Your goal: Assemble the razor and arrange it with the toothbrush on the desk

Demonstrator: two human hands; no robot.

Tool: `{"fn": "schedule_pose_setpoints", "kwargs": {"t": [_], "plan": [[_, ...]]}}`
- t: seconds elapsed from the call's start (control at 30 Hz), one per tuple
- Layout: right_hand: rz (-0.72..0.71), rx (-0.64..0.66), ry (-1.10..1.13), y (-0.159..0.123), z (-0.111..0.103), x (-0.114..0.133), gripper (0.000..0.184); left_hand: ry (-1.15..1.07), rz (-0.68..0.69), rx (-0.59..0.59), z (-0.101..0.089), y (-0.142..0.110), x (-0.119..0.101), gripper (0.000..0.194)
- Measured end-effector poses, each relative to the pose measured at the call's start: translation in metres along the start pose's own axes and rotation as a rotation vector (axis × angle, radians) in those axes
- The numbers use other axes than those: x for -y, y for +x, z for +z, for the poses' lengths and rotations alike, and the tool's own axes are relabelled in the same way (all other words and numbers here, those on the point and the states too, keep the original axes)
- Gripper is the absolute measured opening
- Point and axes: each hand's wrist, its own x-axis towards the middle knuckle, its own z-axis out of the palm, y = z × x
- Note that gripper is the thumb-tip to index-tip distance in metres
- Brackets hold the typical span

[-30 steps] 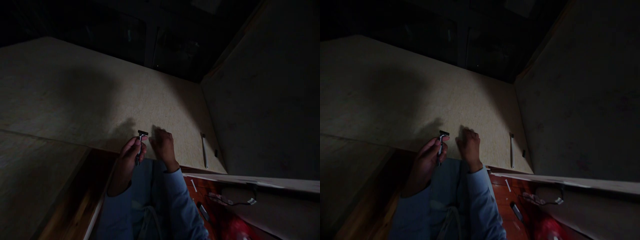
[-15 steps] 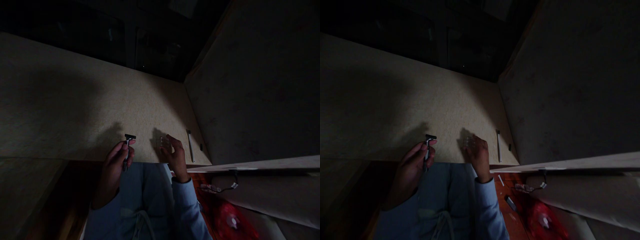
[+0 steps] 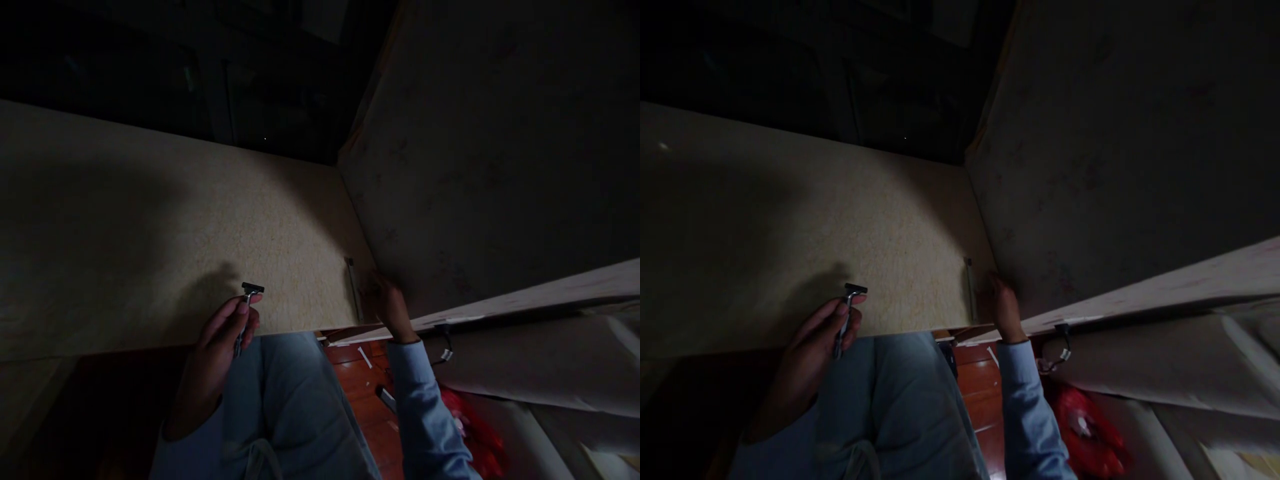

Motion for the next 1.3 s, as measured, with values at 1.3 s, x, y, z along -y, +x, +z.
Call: {"fn": "schedule_pose_setpoints", "kwargs": {"t": [1.3], "plan": [[0.123, -0.064, -0.033, -0.023, 0.005, -0.01, 0.063, 0.058, -0.034, -0.034, 0.011, 0.0, 0.003, 0.05]]}}
